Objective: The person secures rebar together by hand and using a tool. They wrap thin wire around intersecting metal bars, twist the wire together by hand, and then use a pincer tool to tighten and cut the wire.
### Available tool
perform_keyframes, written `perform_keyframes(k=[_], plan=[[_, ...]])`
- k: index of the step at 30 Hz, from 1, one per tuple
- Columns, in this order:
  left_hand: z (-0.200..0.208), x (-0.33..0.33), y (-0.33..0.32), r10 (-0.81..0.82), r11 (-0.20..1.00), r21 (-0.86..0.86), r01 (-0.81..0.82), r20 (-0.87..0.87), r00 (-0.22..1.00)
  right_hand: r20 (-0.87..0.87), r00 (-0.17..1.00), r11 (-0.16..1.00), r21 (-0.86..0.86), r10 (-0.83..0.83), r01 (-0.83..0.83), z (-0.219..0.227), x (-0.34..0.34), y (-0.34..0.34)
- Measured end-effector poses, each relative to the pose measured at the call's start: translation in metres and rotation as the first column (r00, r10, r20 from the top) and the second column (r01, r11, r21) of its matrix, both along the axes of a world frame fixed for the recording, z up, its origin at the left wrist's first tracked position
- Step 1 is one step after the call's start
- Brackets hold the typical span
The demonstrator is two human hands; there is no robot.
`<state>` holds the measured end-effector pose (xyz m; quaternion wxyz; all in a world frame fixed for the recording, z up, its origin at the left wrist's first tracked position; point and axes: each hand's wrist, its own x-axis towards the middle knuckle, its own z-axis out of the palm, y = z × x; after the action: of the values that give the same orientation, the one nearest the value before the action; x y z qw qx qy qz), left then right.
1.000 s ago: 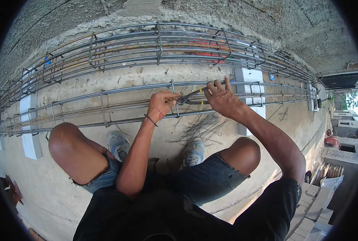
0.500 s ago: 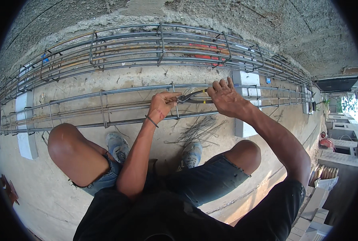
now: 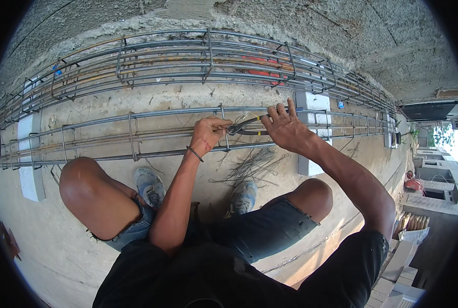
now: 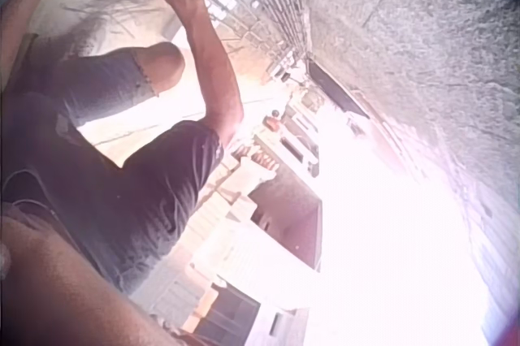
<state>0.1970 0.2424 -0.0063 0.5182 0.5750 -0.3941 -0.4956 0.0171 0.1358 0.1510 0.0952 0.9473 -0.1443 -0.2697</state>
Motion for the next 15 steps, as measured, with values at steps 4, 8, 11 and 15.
perform_keyframes(k=[4, 8, 11, 15], plan=[[-0.002, 0.0, 0.001, 0.004, 1.0, 0.024, -0.004, 0.005, 1.0, -0.046, 0.998, 0.999, -0.004, -0.045, 0.045, 0.009, 0.014, 0.004], [-0.005, -0.027, 0.007, 0.393, 0.911, -0.061, -0.408, -0.176, 0.903, 0.008, 0.995, 0.987, -0.134, 0.095, -0.093, 0.009, 0.025, -0.005], [0.018, -0.063, 0.024, 0.672, 0.741, 0.608, -0.285, -0.659, 0.339, -0.067, 0.951, 0.929, -0.205, 0.301, -0.308, 0.016, 0.042, -0.011], [0.068, -0.082, 0.017, 0.42, 0.897, 0.44, -0.045, -0.879, -0.227, -0.124, 0.921, 0.899, -0.203, 0.37, -0.388, 0.023, 0.062, -0.021]])
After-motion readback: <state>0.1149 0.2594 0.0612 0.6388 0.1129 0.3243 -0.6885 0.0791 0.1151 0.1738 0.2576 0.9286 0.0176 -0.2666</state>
